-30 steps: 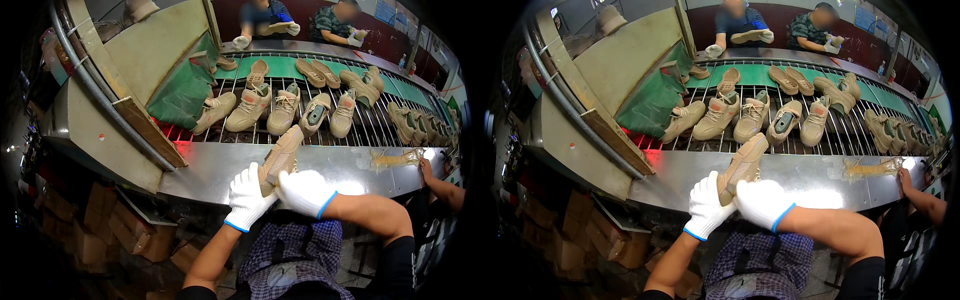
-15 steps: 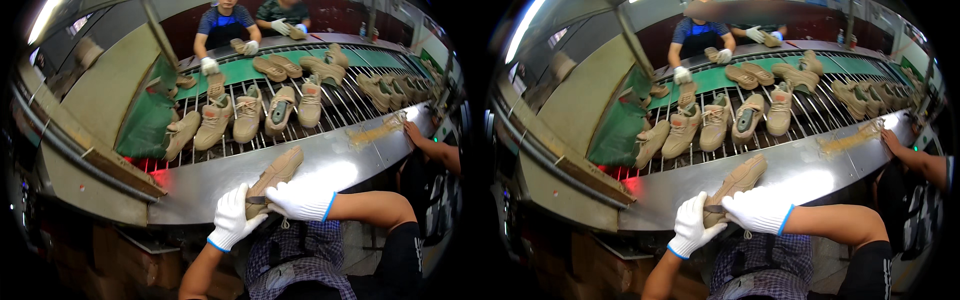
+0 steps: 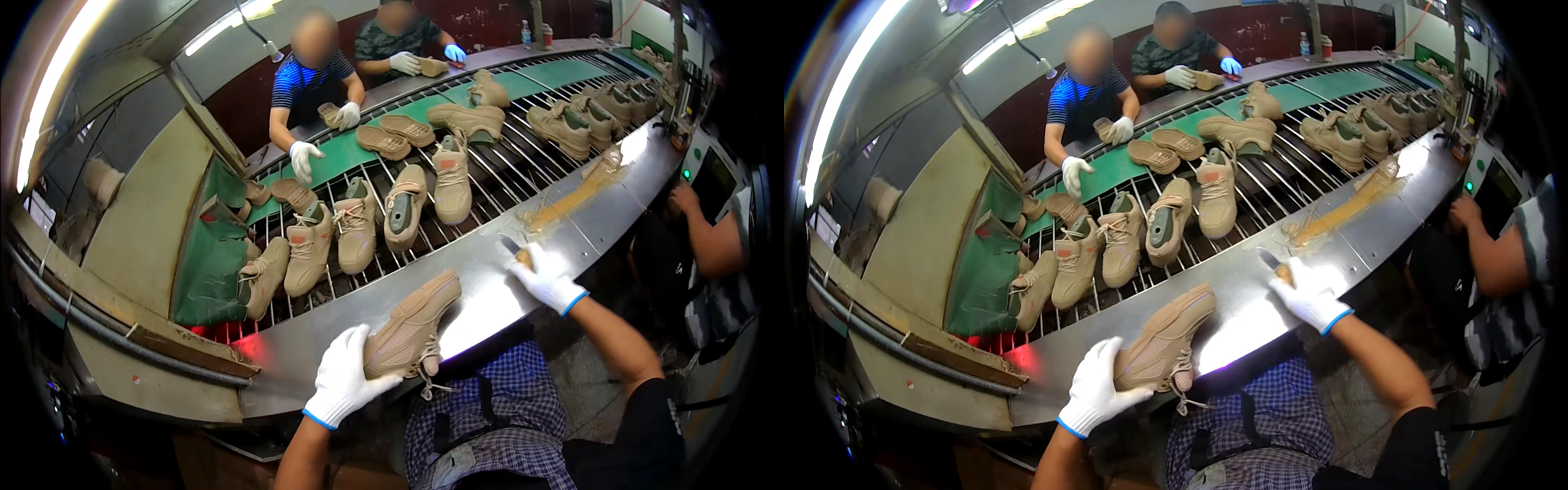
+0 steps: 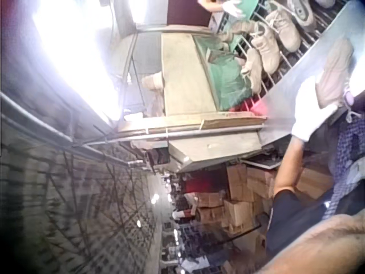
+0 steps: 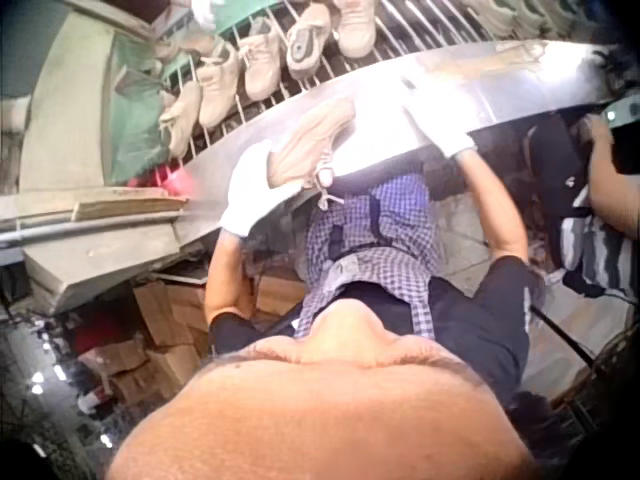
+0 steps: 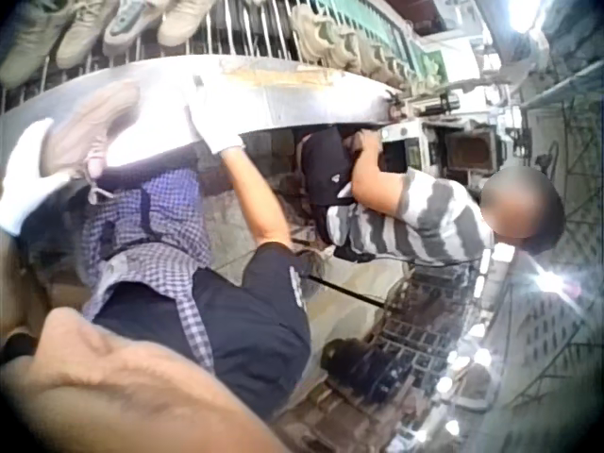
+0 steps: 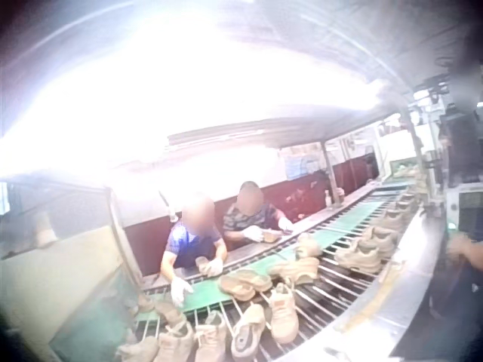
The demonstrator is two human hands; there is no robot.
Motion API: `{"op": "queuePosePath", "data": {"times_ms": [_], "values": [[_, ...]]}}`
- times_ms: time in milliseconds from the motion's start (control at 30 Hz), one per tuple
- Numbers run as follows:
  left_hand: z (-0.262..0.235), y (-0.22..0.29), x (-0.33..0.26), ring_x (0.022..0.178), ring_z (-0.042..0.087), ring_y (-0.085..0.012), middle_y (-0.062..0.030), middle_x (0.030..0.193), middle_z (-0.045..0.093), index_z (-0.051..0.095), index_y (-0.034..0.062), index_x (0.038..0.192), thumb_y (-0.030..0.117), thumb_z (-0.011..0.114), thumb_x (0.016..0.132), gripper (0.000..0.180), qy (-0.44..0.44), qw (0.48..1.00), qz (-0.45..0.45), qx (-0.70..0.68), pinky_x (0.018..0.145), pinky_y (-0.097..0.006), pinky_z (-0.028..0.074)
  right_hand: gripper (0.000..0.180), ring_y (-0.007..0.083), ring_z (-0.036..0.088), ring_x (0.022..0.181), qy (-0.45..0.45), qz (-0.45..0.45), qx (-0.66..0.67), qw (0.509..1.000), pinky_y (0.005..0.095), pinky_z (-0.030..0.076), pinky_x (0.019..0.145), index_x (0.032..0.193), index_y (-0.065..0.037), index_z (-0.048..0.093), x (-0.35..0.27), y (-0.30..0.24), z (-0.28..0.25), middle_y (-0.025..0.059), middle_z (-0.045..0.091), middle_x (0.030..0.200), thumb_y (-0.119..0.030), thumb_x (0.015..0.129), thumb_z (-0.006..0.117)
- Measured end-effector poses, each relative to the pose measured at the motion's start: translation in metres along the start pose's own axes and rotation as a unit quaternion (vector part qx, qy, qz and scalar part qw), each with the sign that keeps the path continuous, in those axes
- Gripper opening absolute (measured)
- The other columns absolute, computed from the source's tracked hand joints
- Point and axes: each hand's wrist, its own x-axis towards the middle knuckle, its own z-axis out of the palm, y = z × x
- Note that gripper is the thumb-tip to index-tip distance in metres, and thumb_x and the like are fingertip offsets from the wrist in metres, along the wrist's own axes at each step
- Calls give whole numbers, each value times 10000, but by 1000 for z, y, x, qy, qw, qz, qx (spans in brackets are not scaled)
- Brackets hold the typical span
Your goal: The person cleans and finishes footwear on an assembly line by using a small tool to scrape edges, wiping the surfaces with a cloth, and placing them back onto a conveyor.
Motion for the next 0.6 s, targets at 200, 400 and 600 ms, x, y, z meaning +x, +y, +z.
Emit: {"op": "queuePosePath", "data": {"times_ms": [200, 400, 600], "values": [[19, 73, 109, 1368, 565, -445, -246, 1539, 533, 426, -3, 1548, 530, 926, 741, 1089, -35, 999, 4, 29, 1130, -483, 501, 388, 410, 724, 880, 150, -93, 22, 984, 495, 590, 786, 1202, -112, 646, -16, -8, 54, 179, 730, 1049, -389, 947, 740], [22, 59, 115, 1365, 612, -413, -222, 1545, 559, 383, 61, 1618, 605, 929, 702, 1198, -69, 995, -64, -34, 1098, -483, 531, 420, 386, 730, 899, 103, -116, 49, 987, 477, 598, 793, 1226, -125, 657, -19, 2, 44, 145, 732, 1051, -396, 924, 765], [23, 50, 100, 1257, 688, -416, -244, 1413, 667, 456, 89, 1569, 638, 895, 735, 1091, -92, 986, -119, -67, 1049, -474, 560, 293, 324, 738, 782, -152, -300, -19, 942, 451, 600, 676, 1158, -153, 641, -15, -67, 14, 120, 725, 927, -425, 1049, 644]]}}
